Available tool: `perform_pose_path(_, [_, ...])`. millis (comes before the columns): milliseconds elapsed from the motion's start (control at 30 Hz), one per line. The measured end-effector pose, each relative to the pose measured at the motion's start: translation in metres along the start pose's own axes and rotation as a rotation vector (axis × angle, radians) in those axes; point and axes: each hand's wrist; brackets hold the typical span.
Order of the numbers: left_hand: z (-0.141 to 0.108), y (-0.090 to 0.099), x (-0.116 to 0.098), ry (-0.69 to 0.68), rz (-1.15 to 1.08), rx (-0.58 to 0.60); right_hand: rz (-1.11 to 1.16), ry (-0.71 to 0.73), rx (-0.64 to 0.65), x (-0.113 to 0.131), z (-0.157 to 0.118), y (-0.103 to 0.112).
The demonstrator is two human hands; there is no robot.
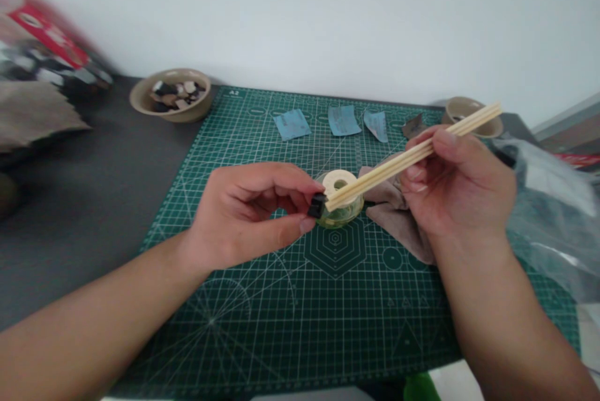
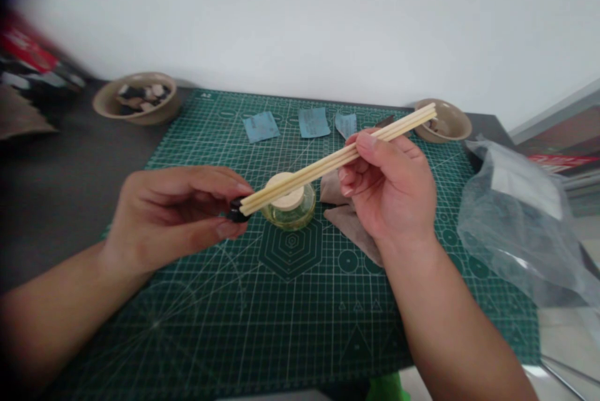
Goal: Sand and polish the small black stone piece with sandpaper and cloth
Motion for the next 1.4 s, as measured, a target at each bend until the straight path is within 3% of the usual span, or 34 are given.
perform_pose_path(300, [0.003,0.006,0.005,0.182,-0.25,0.126,0.047,0.007,0.086,-0.001,-0.002,0.0])
perform_pose_path(667, [0.006,0.01,0.003,0.345,-0.429,0.208,-0.032,0.045,0.077,-0.002,-0.004,0.0])
perform_pose_path(1133, [0.007,0.011,0.001,0.413,-0.513,0.278,-0.029,0.053,0.063,0.0,-0.006,-0.002])
perform_pose_path(1400, [0.006,0.008,0.003,0.398,-0.467,0.278,0.019,0.004,0.137,0.0,-0.011,-0.006])
Point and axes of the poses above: each hand's wrist, its own z-axis towards the middle knuckle, its own y-axis out of the back of the hand, x = y × z, and after that the axes turned 9 degrees about y, right-handed
